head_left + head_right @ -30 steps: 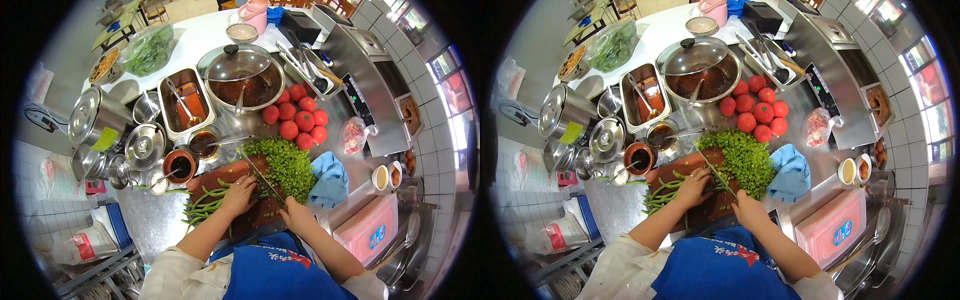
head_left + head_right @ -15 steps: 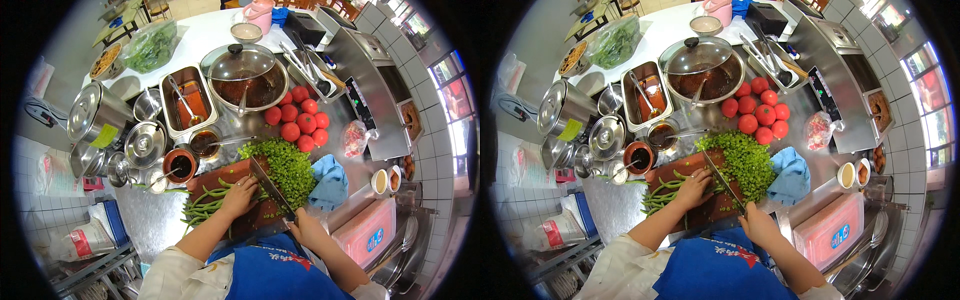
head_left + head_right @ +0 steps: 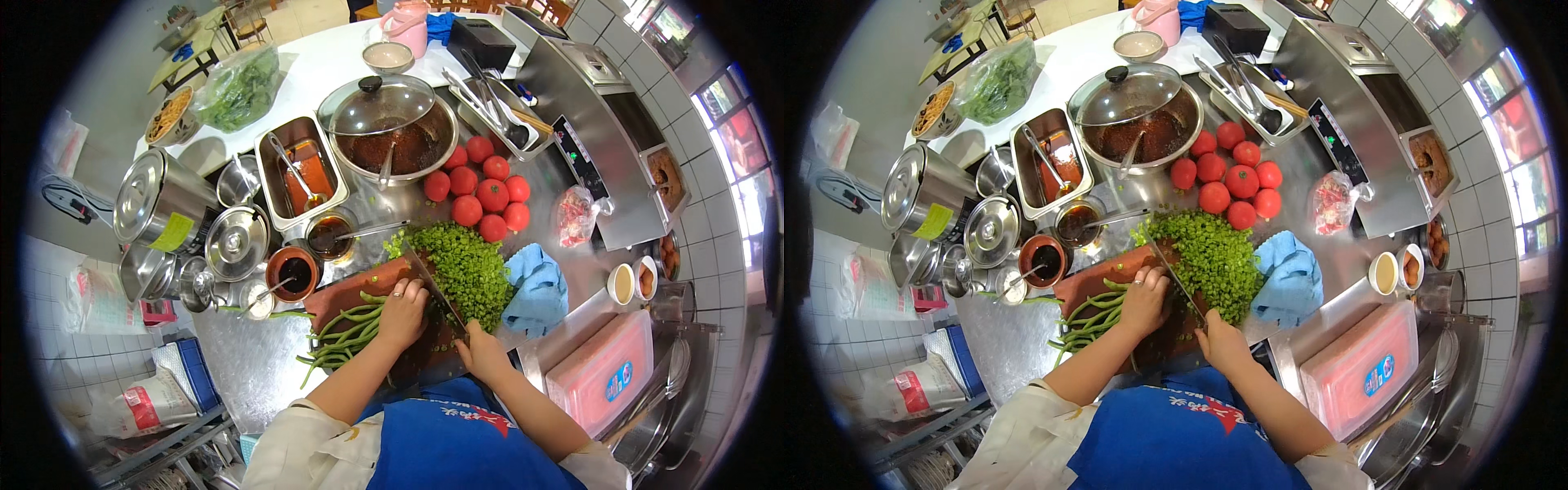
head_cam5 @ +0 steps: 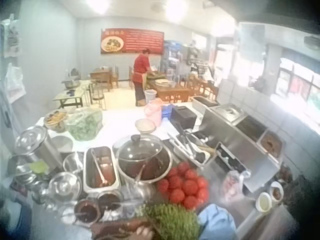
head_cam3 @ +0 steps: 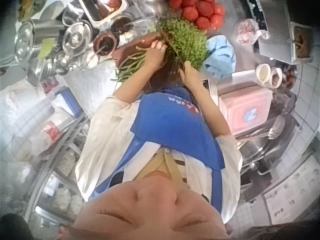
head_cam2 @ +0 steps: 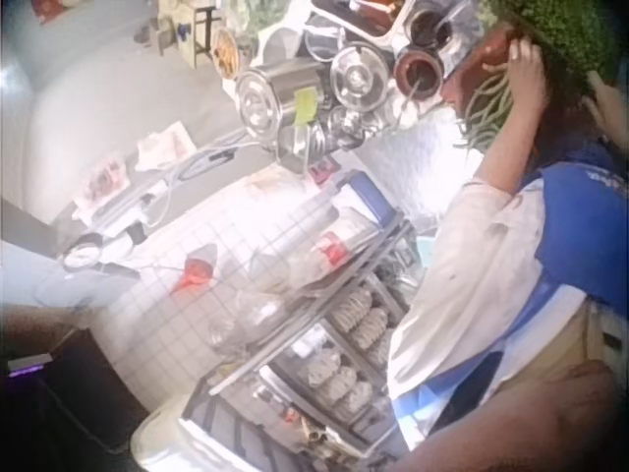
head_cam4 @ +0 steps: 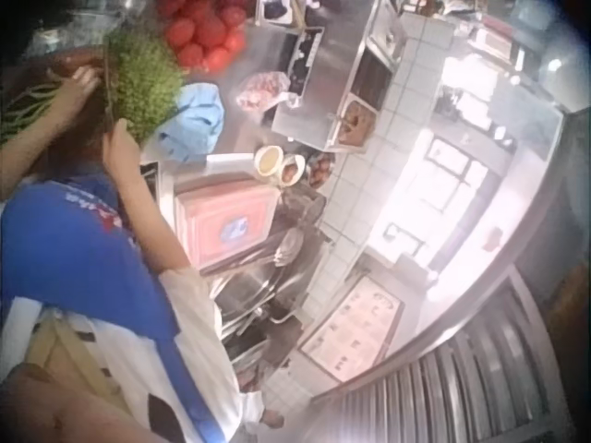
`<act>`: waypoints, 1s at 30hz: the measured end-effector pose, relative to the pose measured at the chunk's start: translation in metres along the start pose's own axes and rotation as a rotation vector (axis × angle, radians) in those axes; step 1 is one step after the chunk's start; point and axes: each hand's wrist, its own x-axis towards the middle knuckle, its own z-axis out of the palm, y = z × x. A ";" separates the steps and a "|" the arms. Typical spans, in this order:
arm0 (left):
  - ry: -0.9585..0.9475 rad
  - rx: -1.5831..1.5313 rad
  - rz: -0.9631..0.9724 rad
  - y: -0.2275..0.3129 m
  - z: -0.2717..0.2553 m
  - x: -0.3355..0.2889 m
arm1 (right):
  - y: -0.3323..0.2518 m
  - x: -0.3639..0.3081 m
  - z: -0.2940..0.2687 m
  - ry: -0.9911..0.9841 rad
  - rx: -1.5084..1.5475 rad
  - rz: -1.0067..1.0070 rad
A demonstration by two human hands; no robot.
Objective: The person chops green beans into small pieces on a wooden cutting board using a knife. The chopped pieces accumulate on the board as the task continues.
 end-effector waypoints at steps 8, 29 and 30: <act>-0.032 -0.365 0.027 -0.018 -0.028 -0.008 | 0.008 -0.002 0.010 0.014 -0.014 -0.003; -0.108 -0.250 0.054 -0.025 -0.008 -0.005 | -0.008 0.009 -0.008 -0.092 -0.096 0.017; -0.121 -0.241 0.056 -0.025 -0.008 -0.008 | -0.016 0.008 -0.020 -0.120 -0.102 0.035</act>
